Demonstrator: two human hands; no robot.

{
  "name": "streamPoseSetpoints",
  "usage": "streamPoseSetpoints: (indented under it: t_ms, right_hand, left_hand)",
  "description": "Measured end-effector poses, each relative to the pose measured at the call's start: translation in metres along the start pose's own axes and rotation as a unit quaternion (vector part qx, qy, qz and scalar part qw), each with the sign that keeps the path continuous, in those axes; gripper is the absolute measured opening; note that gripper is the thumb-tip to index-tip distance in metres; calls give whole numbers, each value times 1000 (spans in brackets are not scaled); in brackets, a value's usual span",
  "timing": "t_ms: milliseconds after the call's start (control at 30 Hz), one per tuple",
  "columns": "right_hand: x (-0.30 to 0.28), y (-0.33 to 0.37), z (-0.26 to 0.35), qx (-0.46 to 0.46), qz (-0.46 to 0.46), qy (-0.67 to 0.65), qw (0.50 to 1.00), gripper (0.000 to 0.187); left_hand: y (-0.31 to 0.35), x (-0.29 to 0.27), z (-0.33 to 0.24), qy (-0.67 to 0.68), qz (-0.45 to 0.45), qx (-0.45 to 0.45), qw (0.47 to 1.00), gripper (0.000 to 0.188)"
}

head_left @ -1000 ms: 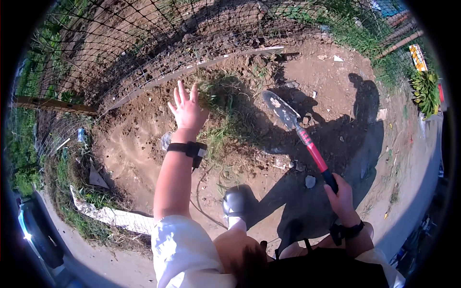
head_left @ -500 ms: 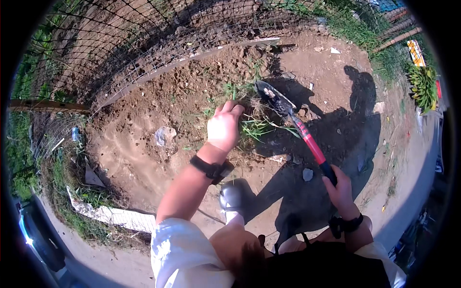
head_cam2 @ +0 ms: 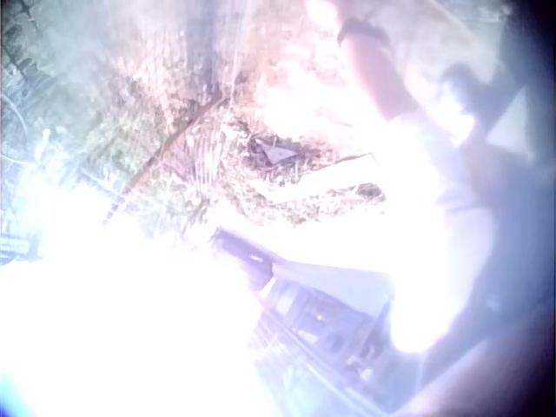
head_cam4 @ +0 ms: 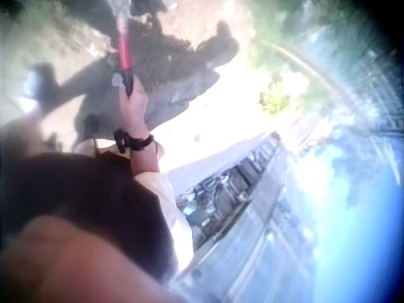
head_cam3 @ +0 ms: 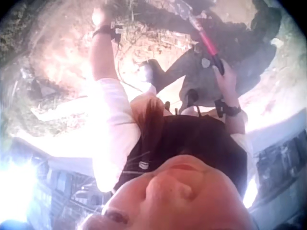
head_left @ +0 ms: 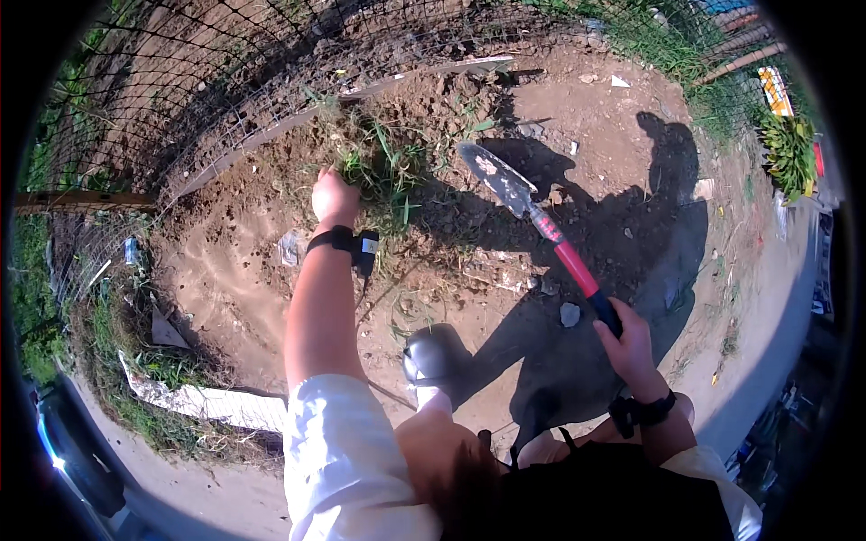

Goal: The person clears weeds and loose soil from the base of a wire mesh fence using a hand trowel. They then use pliers to tighten or adjust the wire ties securing the mesh to the support structure.

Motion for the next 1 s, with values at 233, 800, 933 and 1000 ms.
streamPoseSetpoints:
  t_ms: [233, 800, 933, 1000]
  right_hand:
    - [1, 8, -10, -19, -42, -4, 999, 36]
    - [-4, 2, -4, 37, -11, 5, 999, 37]
    - [-3, 8, -4, 8, -27, 0, 1000, 36]
    - [-1, 3, 2, 25, -15, 3, 1000, 37]
  left_hand:
    - [159, 73, -83, 25, 97, 234, 967, 73]
    - [-19, -25, -26, -69, 76, 29, 994, 106]
    - [16, 7, -60, -99, 32, 22, 994, 82]
    - [44, 41, -66, -111, -5, 184, 977, 46]
Point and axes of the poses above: each hand's wrist, its own y-axis away from the middle knuckle, its own x-axis out of the palm, z = x × y, the point moved 2 cm from there along -y, towards the middle knuckle, and after that the axes turned 3 degrees about y, right-handed, at the moved point
